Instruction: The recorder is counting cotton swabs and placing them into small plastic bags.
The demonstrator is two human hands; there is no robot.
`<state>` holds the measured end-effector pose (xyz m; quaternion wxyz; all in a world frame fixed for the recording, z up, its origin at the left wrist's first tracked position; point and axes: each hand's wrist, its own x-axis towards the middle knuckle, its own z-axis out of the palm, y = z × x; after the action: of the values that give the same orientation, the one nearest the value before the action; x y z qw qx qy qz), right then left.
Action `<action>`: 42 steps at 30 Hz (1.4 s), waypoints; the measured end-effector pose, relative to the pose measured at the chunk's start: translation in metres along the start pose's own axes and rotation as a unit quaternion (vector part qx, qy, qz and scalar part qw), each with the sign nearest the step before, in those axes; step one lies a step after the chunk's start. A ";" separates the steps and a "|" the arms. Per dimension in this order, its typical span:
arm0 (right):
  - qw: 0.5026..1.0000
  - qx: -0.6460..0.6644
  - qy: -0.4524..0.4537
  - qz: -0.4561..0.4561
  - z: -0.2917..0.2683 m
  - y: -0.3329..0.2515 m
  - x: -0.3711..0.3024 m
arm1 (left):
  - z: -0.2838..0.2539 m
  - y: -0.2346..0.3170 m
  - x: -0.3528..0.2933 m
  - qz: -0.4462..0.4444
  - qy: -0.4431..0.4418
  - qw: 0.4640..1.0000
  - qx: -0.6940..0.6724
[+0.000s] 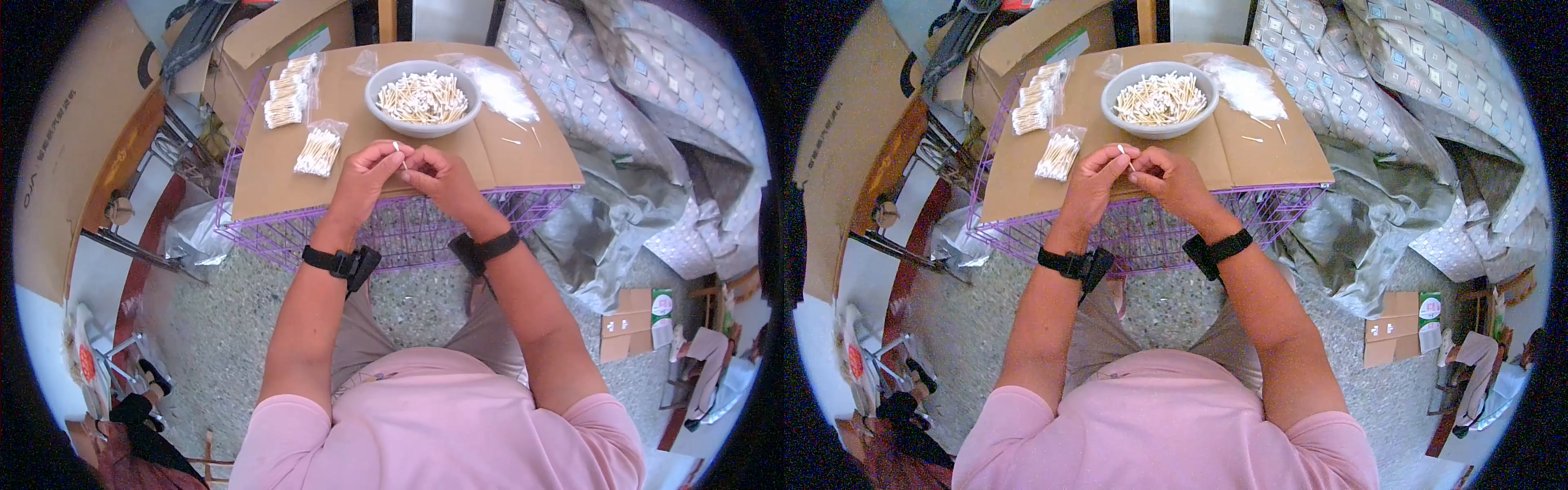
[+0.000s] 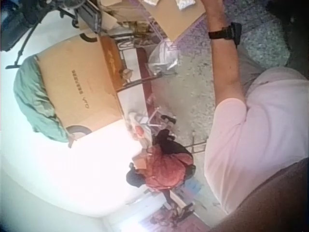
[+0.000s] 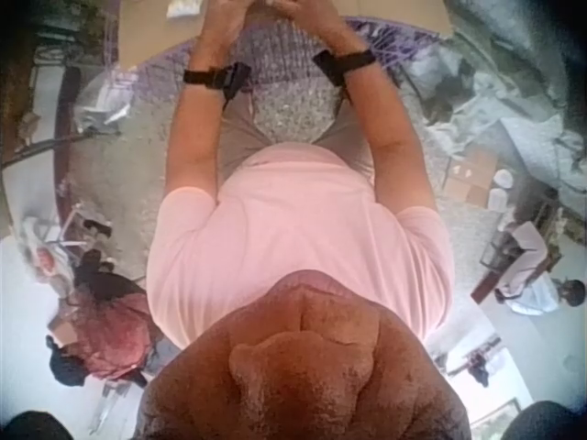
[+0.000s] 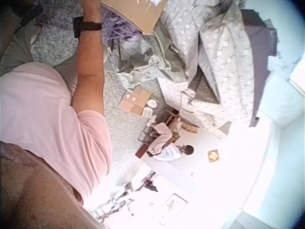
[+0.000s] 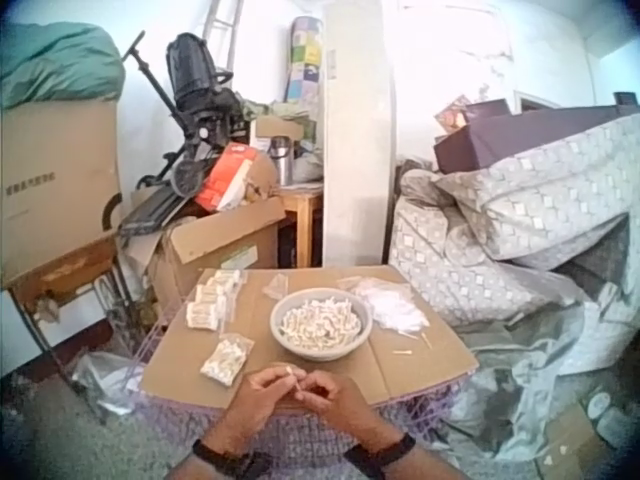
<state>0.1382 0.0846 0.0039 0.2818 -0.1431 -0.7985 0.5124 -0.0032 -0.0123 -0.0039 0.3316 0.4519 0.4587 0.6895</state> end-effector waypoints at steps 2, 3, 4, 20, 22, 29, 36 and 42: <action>1.000 0.009 0.004 -0.006 0.002 -0.001 0.001 | -0.003 -0.002 0.000 0.009 -0.010 1.000 0.009; 1.000 0.019 0.011 -0.011 0.003 -0.001 0.001 | -0.004 -0.003 0.001 -0.006 -0.012 1.000 -0.002; 1.000 0.018 0.010 -0.011 0.004 0.000 0.001 | -0.005 -0.004 0.001 -0.020 -0.014 1.000 -0.013; 0.989 0.117 0.076 -0.051 -0.003 0.004 0.002 | 0.004 0.007 -0.002 -0.080 -0.087 0.988 0.097; 0.992 0.071 0.070 -0.083 -0.006 0.008 0.001 | 0.008 0.008 -0.002 -0.062 -0.088 0.988 0.114; 0.979 0.195 0.055 -0.006 -0.005 0.007 0.000 | 0.007 0.012 0.001 -0.079 -0.109 0.983 0.129; 0.981 0.183 0.065 -0.002 -0.003 0.006 -0.003 | 0.006 0.008 0.001 -0.072 -0.103 0.983 0.135; 0.997 -0.001 0.063 -0.052 -0.025 -0.025 -0.015 | 0.006 0.010 0.000 -0.096 -0.091 0.987 0.088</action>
<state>0.1662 0.0844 0.0294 0.3574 -0.1339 -0.7859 0.4865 0.0020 -0.0143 0.0065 0.3958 0.4940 0.5271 0.5669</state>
